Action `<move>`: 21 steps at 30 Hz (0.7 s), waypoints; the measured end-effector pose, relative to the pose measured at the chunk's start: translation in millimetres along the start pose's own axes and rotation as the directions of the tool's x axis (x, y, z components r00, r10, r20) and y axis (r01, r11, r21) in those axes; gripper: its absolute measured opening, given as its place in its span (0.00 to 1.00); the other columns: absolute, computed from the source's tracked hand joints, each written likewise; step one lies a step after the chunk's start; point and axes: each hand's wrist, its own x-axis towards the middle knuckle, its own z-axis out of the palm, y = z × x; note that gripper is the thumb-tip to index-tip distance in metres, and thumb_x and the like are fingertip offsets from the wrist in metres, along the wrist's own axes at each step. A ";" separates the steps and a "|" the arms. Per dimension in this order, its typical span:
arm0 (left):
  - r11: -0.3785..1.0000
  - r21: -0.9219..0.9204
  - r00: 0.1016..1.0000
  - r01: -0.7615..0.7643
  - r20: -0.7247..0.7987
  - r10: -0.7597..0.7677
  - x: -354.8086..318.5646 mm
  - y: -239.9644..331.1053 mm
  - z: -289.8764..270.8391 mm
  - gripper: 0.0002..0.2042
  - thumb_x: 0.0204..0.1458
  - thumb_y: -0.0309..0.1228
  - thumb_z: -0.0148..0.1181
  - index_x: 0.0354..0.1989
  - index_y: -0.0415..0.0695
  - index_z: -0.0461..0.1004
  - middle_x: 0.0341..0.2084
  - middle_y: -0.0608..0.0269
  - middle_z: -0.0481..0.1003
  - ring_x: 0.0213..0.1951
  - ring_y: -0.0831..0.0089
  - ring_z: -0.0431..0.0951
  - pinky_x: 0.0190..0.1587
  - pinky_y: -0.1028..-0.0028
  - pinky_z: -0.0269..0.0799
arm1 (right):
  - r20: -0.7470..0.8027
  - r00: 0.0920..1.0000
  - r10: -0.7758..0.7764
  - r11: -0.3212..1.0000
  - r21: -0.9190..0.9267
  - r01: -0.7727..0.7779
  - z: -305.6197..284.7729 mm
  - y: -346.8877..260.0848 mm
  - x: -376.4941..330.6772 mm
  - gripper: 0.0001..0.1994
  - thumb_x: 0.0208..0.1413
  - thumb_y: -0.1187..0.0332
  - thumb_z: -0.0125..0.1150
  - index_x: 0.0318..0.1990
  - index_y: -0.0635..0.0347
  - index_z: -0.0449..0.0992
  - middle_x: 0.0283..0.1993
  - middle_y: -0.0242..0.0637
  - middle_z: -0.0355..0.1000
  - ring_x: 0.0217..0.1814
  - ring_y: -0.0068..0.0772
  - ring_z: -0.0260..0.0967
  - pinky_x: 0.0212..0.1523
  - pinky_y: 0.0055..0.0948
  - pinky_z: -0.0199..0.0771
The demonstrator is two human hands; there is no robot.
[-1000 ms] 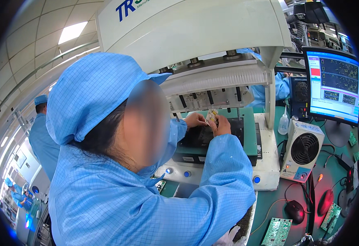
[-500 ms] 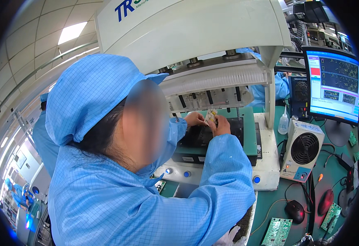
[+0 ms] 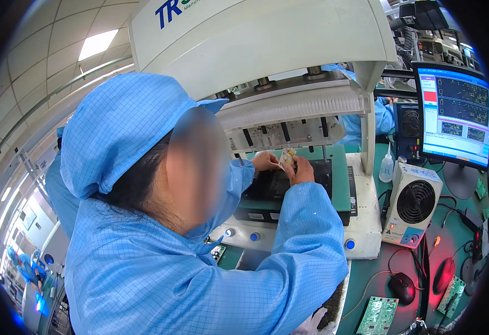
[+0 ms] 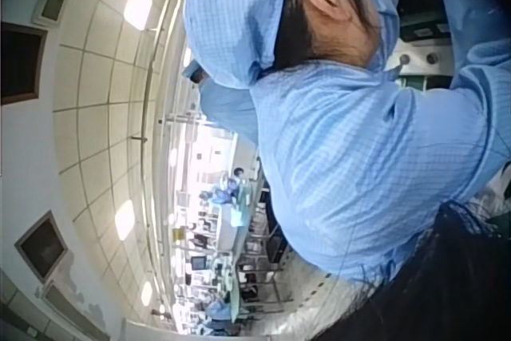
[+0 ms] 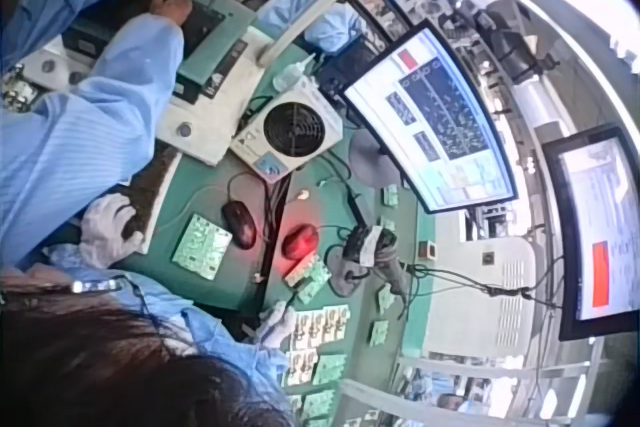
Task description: The person tests circuit boards by placing them into a testing machine, pressing the machine buttons, scanning the boards under a barcode scanner, marking them with a pen, and transferring them onto a conveyor belt.
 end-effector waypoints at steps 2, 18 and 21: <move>1.000 -0.005 1.000 0.018 -0.005 -0.018 -1.7 2.4 0.2 0.11 0.46 0.36 0.72 0.27 0.41 0.80 0.19 0.71 0.76 0.23 0.83 0.73 0.27 0.79 0.68 | -0.004 1.000 0.004 1.000 0.003 -0.004 -0.5 -1.0 0.5 0.22 0.53 0.58 0.66 0.49 0.64 0.72 0.49 0.51 0.72 0.52 0.57 0.68 0.54 0.46 0.68; 0.999 -0.022 0.998 -0.025 -0.052 0.024 5.0 -14.6 5.0 0.13 0.45 0.38 0.73 0.24 0.43 0.77 0.17 0.72 0.72 0.21 0.83 0.70 0.24 0.78 0.64 | -0.018 1.000 -0.008 1.000 0.018 0.009 -0.6 -5.2 -0.8 0.21 0.53 0.58 0.66 0.48 0.63 0.71 0.47 0.51 0.72 0.51 0.57 0.69 0.52 0.48 0.68; 0.997 -0.045 0.993 -0.059 -0.108 0.054 -9.4 -20.1 -6.4 0.13 0.46 0.38 0.72 0.25 0.43 0.77 0.18 0.71 0.73 0.21 0.83 0.70 0.24 0.78 0.64 | -0.011 1.000 -0.019 0.999 0.026 0.019 4.9 -17.5 1.7 0.23 0.53 0.58 0.67 0.50 0.63 0.71 0.48 0.52 0.72 0.51 0.57 0.69 0.53 0.46 0.69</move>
